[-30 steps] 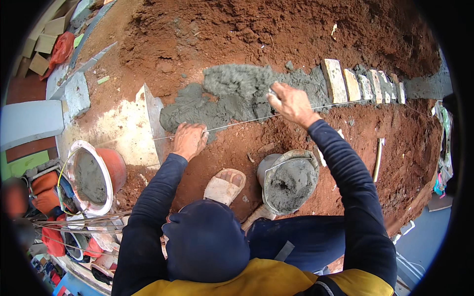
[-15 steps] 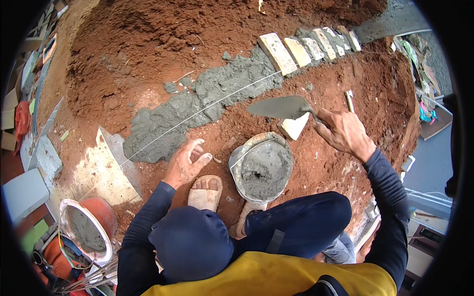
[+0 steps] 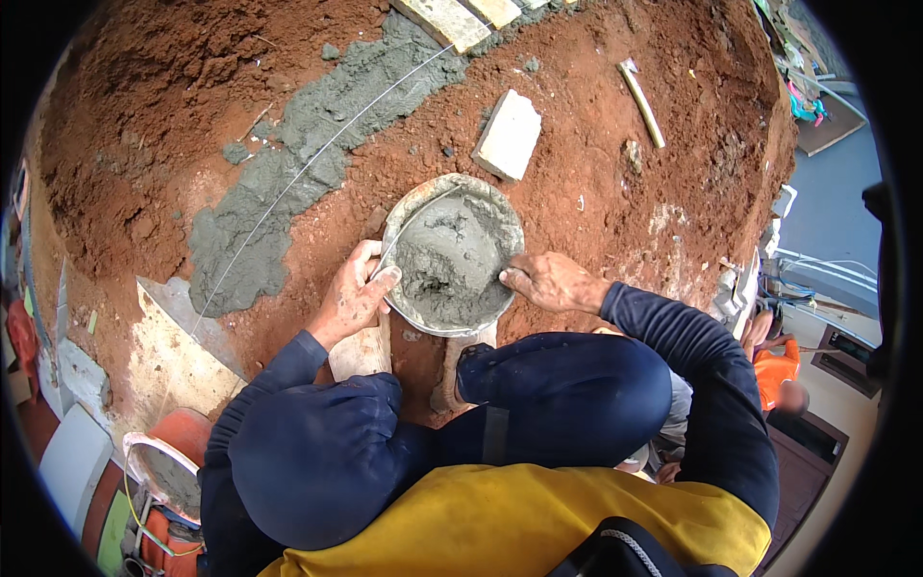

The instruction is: The person scoops wet cement from a bucket with a trowel and spreads it along a string line on the ground. They place bricks one by one into the cement bed, tap them with a hammer to level, and continue the process along the line.

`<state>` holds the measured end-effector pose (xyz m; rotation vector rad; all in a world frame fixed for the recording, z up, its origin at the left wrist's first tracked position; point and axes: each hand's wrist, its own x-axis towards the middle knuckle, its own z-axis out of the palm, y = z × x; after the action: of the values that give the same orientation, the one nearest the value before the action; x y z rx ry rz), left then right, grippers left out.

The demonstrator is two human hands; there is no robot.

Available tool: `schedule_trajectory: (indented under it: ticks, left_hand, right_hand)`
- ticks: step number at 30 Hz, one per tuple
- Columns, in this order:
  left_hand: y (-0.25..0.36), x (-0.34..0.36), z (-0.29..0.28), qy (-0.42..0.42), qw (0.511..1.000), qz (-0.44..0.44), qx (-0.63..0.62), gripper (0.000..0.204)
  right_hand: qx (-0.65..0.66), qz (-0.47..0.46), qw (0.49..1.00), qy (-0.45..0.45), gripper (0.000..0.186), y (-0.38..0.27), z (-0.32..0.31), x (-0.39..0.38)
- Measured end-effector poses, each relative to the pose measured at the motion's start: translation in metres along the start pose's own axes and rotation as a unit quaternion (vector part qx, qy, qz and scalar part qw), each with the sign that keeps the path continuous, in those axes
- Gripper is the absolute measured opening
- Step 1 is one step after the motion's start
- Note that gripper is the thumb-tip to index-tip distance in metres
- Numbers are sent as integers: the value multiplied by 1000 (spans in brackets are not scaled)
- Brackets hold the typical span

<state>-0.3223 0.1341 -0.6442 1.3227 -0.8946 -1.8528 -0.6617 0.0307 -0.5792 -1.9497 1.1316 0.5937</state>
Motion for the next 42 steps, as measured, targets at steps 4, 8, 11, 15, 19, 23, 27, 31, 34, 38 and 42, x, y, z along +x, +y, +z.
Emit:
schedule_trajectory:
  ticks: [4, 8, 11, 15, 19, 23, 27, 31, 34, 38, 42]
  left_hand:
    - [0, 2, 1, 10, 1000, 7, -16, 35]
    - [-3, -1, -1, 6, 999, 2, -33, 43]
    - [-9, -7, -7, 14, 999, -2, -51, 50]
    - [-28, -31, -42, 54, 997, -2, -49, 54]
    - [-68, -101, -95, 319, 938, 8, 136, 45]
    - [-120, -177, -159, 581, 713, -8, 392, 54]
    - [-171, -212, -187, 668, 616, -54, 415, 83]
    - [-200, -201, -186, 683, 613, -130, 377, 103]
    - [-205, -191, -188, 680, 602, -166, 384, 107]
    - [-202, -191, -191, 676, 600, -181, 389, 108]
    - [-199, -193, -192, 671, 613, -185, 375, 108]
  right_hand:
    - [17, -14, 1000, 6, 48, -4, 3, -11]
    - [-11, 37, 999, -5, 48, 5, 9, -8]
    - [64, 9, 998, -25, 52, 22, 10, -14]
    - [62, -23, 998, -10, 45, 30, -6, -27]
    - [6, 22, 999, -44, 39, 7, -55, -46]
    - [28, 2, 998, -64, 39, -38, -114, -60]
    - [-38, -7, 998, -47, 39, -115, -153, -39]
    - [-50, -192, 980, -25, 39, -189, -158, 29]
    - [-133, -257, 957, 30, 35, -254, -114, 102]
    - [-238, -314, 916, 68, 35, -343, -10, 198]
    - [-327, -362, 865, 120, 35, -385, 37, 246]
